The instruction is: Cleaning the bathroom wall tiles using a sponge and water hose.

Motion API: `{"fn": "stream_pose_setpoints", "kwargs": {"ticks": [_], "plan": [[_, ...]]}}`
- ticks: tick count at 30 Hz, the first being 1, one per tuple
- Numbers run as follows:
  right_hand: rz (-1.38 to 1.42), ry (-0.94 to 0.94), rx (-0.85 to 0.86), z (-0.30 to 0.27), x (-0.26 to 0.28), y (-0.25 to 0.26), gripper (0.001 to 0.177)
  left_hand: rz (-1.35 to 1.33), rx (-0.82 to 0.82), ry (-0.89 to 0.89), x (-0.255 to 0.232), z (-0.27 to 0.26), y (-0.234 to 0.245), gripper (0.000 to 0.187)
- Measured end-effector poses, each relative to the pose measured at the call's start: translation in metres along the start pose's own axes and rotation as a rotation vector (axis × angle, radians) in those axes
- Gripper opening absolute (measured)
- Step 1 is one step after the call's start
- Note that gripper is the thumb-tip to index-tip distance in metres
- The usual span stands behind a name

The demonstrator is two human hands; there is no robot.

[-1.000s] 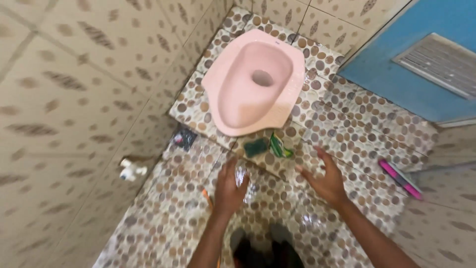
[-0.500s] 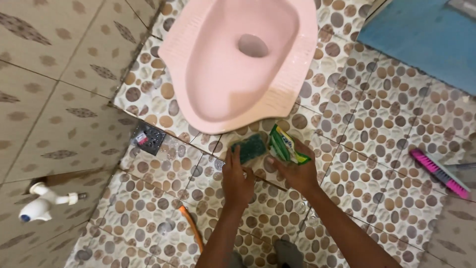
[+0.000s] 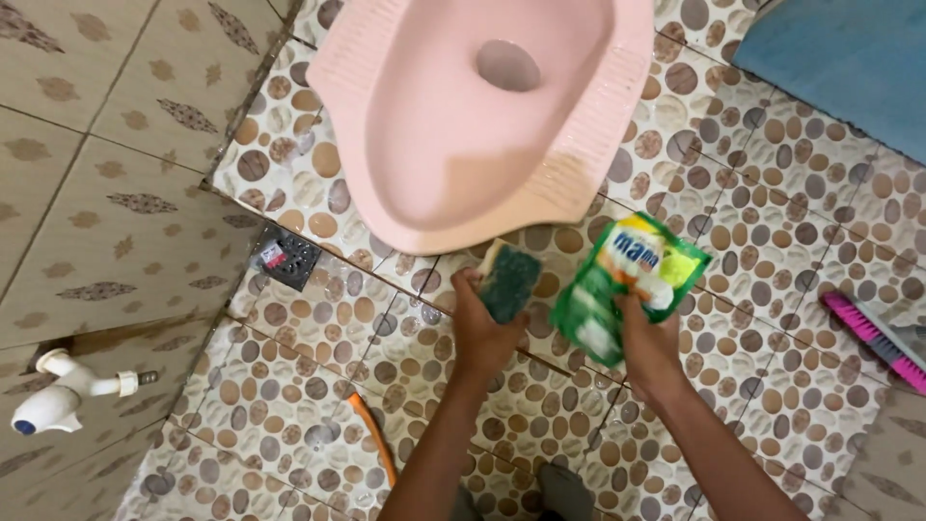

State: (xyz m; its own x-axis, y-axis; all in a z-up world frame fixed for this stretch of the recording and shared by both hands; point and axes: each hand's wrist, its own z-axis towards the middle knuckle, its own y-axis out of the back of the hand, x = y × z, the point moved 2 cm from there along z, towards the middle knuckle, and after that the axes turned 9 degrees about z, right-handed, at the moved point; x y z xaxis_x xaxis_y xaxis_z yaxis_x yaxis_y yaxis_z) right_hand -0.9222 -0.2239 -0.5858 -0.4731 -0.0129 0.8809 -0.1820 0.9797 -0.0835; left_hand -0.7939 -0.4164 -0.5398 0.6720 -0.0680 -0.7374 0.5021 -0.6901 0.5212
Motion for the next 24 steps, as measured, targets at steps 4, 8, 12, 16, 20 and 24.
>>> {"fn": "stream_pose_setpoints", "kwargs": {"ticks": [4, 8, 12, 16, 20, 24], "plan": [[-0.137, -0.137, 0.131, -0.032, 0.061, -0.029, 0.03, -0.401, 0.207, 0.221, 0.002, 0.001, -0.015, 0.079], [-0.559, -0.187, 0.431, -0.03, 0.07, -0.036, 0.032, -0.575, 0.175, -0.015, 0.043, 0.013, -0.044, 0.089], [-0.604, -0.141, 0.444, -0.016, 0.082, -0.038, 0.031, -0.572, 0.176, -0.134, 0.046, 0.012, -0.036, 0.088], [-0.681, -0.133, 0.566, -0.019, 0.098, -0.05, 0.031, -0.634, 0.319, 0.166, 0.025, -0.004, -0.021, 0.088], [-0.843, -0.136, 0.558, -0.018, 0.104, -0.056, 0.033, -0.608, 0.253, -0.013, 0.026, -0.003, -0.026, 0.09], [-0.792, -0.126, 0.479, -0.015, 0.106, -0.056, 0.035, -0.576, 0.228, -0.043, 0.026, -0.003, -0.026, 0.085]]}}
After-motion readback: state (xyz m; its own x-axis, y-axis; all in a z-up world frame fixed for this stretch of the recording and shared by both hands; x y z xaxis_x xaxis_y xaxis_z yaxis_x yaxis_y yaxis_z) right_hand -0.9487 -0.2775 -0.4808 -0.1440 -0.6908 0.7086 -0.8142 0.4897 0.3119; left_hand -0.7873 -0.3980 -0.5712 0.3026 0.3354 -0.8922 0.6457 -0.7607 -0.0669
